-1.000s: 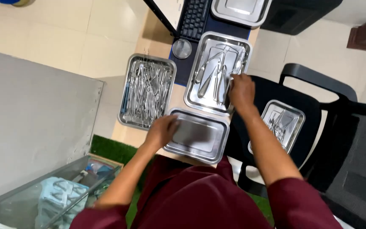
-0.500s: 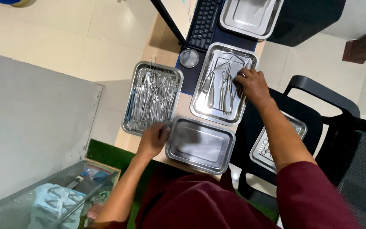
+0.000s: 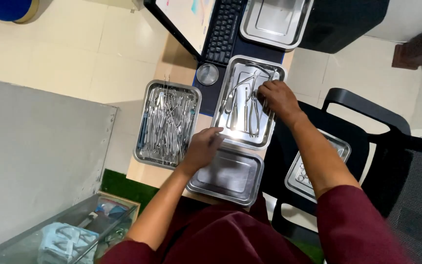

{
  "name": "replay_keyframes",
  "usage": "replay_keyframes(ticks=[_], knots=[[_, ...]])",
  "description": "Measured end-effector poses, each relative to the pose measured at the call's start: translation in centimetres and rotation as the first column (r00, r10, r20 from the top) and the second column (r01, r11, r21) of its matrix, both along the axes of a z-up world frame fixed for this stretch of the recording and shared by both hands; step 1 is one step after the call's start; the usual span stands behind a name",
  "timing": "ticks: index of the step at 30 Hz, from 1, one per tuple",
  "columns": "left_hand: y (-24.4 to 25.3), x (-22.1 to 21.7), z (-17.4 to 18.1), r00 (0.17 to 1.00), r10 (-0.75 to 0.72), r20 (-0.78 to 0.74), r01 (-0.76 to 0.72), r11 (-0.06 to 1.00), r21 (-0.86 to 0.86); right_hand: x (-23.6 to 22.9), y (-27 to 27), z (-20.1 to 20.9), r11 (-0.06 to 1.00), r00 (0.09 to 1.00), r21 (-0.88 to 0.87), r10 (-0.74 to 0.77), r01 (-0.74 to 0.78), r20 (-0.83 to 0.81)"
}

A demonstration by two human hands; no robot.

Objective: The recorder sorts various dental instruments into metal trays and places one tray into a sterilization cabinet.

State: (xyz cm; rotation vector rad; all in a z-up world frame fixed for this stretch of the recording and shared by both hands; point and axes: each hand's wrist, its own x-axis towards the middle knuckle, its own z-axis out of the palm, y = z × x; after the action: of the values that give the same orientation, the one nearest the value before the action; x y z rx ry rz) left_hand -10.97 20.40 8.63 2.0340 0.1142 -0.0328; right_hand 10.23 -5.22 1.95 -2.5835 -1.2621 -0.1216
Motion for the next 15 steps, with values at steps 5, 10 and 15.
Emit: replay_keyframes(ticks=[5, 10, 15], knots=[[-2.3, 6.1, -9.5, 0.987, 0.073, -0.144, -0.107, 0.963, -0.248, -2.2, 0.4, 3.1, 0.968, 0.993, 0.232, -0.070, 0.090, -0.094], [0.1, 12.8, -9.9, 0.890, 0.154, -0.430, -0.415, 0.664, -0.622, -5.1, -0.3, 5.0, 0.973, 0.999, 0.230, 0.023, -0.034, 0.050], [0.1, 13.3, -5.9, 0.863, -0.238, -0.446, -0.248, 0.568, -0.785, -7.2, -1.6, 6.0, 0.933, 0.946, 0.196, 0.265, -0.300, 0.187]])
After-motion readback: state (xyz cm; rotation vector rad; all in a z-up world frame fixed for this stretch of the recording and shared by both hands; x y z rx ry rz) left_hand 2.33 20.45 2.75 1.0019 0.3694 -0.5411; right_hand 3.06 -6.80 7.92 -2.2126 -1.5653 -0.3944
